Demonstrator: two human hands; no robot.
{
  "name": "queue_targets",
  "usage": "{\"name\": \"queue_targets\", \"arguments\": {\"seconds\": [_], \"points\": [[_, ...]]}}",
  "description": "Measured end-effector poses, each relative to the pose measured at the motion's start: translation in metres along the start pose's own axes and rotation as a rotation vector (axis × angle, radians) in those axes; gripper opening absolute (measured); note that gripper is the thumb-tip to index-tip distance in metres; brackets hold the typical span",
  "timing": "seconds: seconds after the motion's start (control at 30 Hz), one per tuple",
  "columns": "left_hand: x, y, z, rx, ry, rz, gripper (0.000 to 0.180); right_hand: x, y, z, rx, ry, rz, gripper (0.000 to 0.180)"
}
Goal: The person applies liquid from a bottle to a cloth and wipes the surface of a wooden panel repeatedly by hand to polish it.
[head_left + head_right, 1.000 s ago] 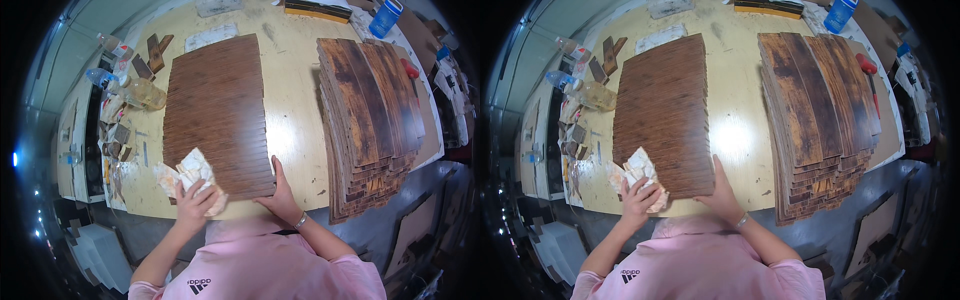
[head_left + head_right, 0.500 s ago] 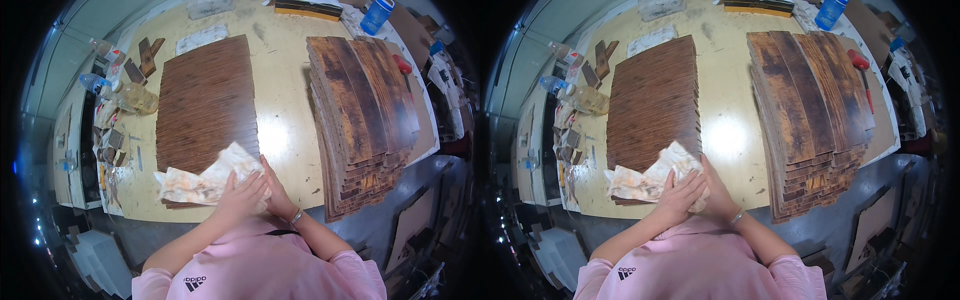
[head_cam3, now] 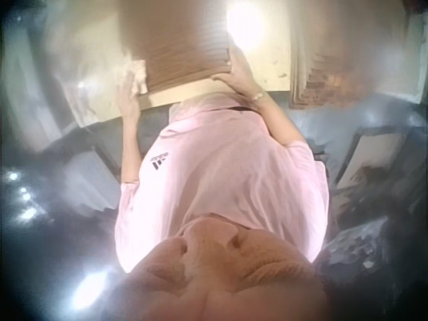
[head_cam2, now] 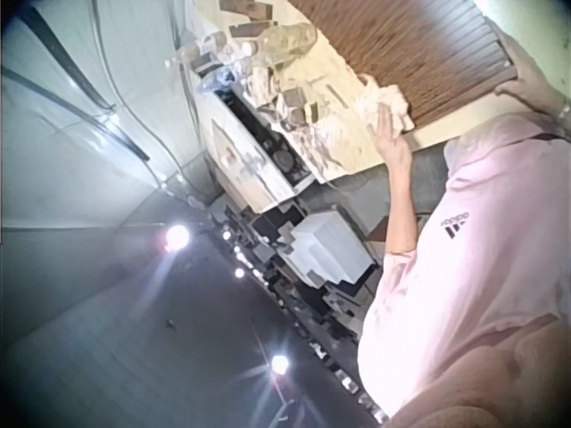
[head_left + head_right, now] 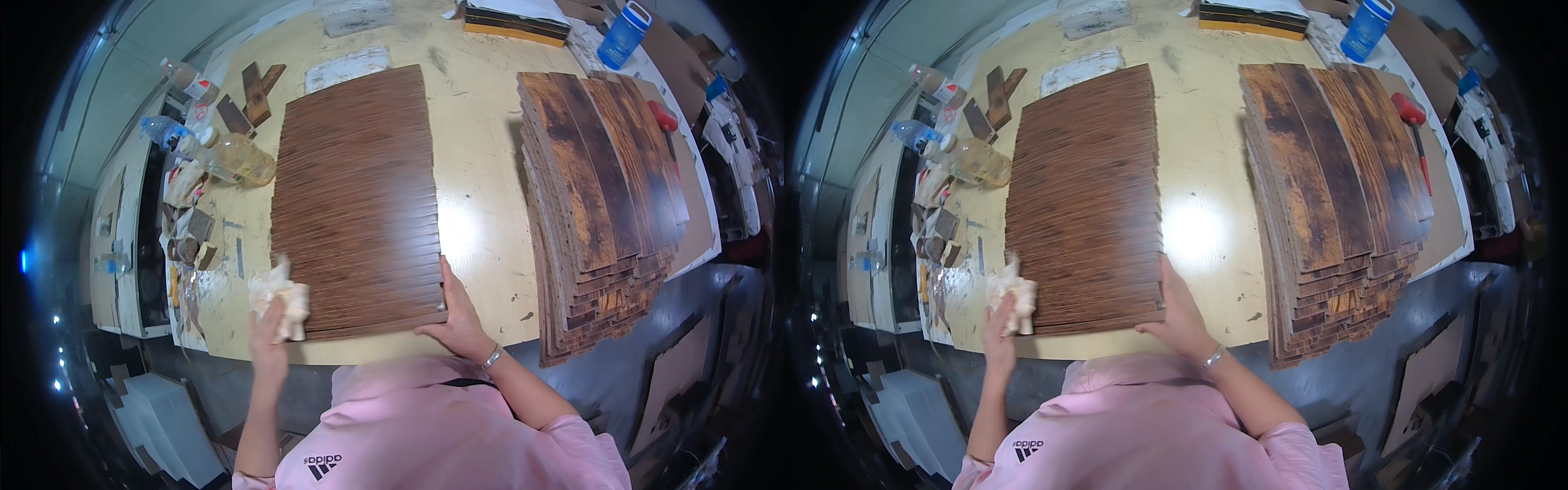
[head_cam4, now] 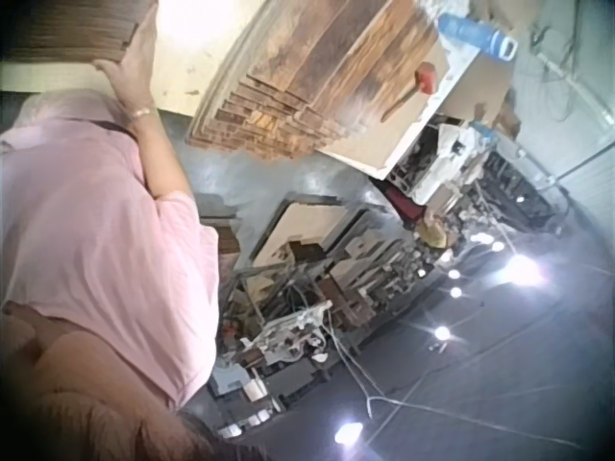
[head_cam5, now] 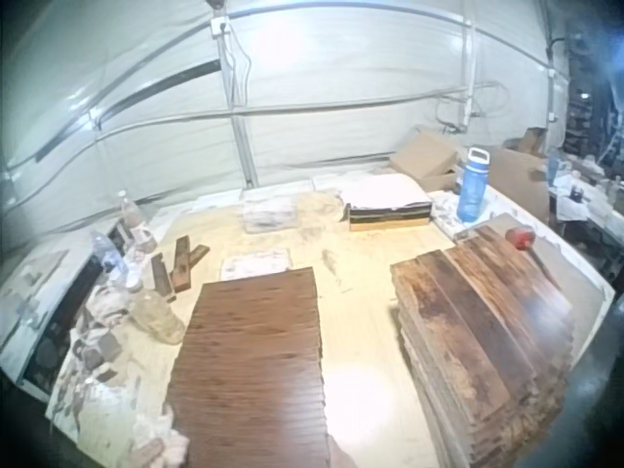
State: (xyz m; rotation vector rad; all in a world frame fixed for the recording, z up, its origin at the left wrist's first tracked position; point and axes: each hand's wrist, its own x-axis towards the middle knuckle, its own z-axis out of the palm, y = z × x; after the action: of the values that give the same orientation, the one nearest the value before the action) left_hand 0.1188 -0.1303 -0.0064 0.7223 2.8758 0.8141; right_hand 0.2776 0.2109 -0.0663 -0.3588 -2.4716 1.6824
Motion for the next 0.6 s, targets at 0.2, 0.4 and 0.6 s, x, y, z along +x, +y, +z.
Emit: {"name": "queue_targets", "arguments": {"seconds": [0.2,0.4,0.6], "points": [[-0.034,-0.078,-0.031,-0.505,-0.005,-0.565,0.034,-0.001,-0.003,0.006,0.037,0.023,0.044,0.138],[-0.032,-0.030,0.005,-0.892,0.007,-0.635,0.021,-0.004,-0.012,0.017,0.174,0.073,0.102,0.135],[-0.022,-0.053,-0.014,-0.933,-0.060,-0.626,0.023,-0.006,-0.021,0.009,-0.006,0.063,0.113,0.134]]}}
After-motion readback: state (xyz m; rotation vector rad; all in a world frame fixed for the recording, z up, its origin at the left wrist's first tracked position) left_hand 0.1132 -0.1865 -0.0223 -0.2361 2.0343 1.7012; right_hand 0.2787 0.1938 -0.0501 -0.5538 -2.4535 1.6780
